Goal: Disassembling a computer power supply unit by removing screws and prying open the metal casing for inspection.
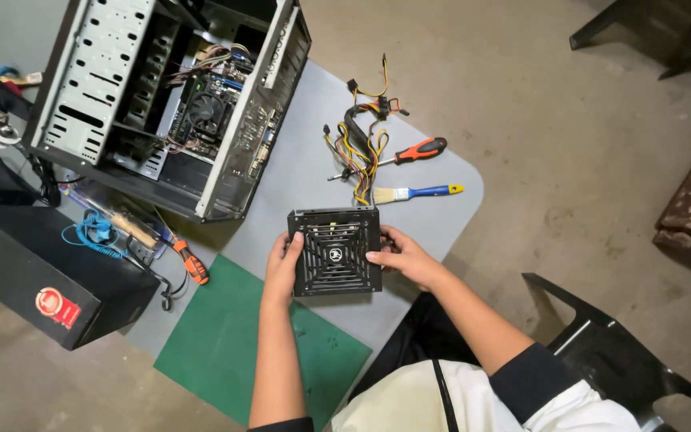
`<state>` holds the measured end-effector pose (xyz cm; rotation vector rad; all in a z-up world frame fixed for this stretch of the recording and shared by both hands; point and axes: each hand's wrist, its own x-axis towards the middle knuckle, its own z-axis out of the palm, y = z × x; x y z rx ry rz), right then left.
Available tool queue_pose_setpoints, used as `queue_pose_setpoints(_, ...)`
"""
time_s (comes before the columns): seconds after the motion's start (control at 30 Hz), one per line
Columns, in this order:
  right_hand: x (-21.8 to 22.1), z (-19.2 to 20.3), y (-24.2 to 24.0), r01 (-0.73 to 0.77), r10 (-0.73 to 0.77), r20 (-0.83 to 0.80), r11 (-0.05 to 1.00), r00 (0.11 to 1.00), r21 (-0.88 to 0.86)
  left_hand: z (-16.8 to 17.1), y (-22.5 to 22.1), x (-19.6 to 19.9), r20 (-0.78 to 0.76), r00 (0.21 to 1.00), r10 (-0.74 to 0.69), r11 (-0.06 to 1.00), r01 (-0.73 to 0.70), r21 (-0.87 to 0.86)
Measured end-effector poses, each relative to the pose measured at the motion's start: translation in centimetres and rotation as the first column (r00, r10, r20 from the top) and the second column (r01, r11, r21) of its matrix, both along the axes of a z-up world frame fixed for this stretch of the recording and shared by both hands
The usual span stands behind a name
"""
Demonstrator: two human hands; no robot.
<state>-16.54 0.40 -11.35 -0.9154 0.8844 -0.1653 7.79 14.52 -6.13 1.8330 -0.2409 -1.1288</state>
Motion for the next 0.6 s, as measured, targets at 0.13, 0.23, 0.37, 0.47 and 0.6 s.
queue_pose_setpoints(0.13, 0.3, -0.5, -0.1, 0.007, -0.007, -0.027, 1.000, 1.000, -0.008, 2.6, -1.0, -0.8, -0.122, 0.989, 0.089, 0.996, -0.091, -0.011)
queue_pose_setpoints(0.23, 0.6, 0.4, -0.2, 0.010, -0.010, -0.033, 1.000, 0.999, 0.002, 5.8, -2.3, -1.3, -0.166, 0.980, 0.107, 0.994, -0.104, 0.027)
queue_pose_setpoints(0.37, 1.0, 3.5, -0.7, -0.014, 0.016, -0.034, 0.998, 0.999, 0.062, 8.7, -3.5, -1.8, -0.224, 0.969, 0.105, 0.993, -0.091, 0.071)
queue_pose_setpoints(0.47, 0.6, 2.6, -1.0, -0.057, 0.058, -0.021, 0.995, 0.998, 0.078, 7.3, -3.0, -1.6, -0.254, 0.963, 0.091, 0.995, -0.081, 0.050)
queue_pose_setpoints(0.6, 0.1, 1.0, -0.7, -0.080, 0.080, -0.008, 0.996, 0.997, 0.035, 4.1, -2.1, -1.3, -0.225, 0.972, 0.058, 0.996, -0.071, -0.046)
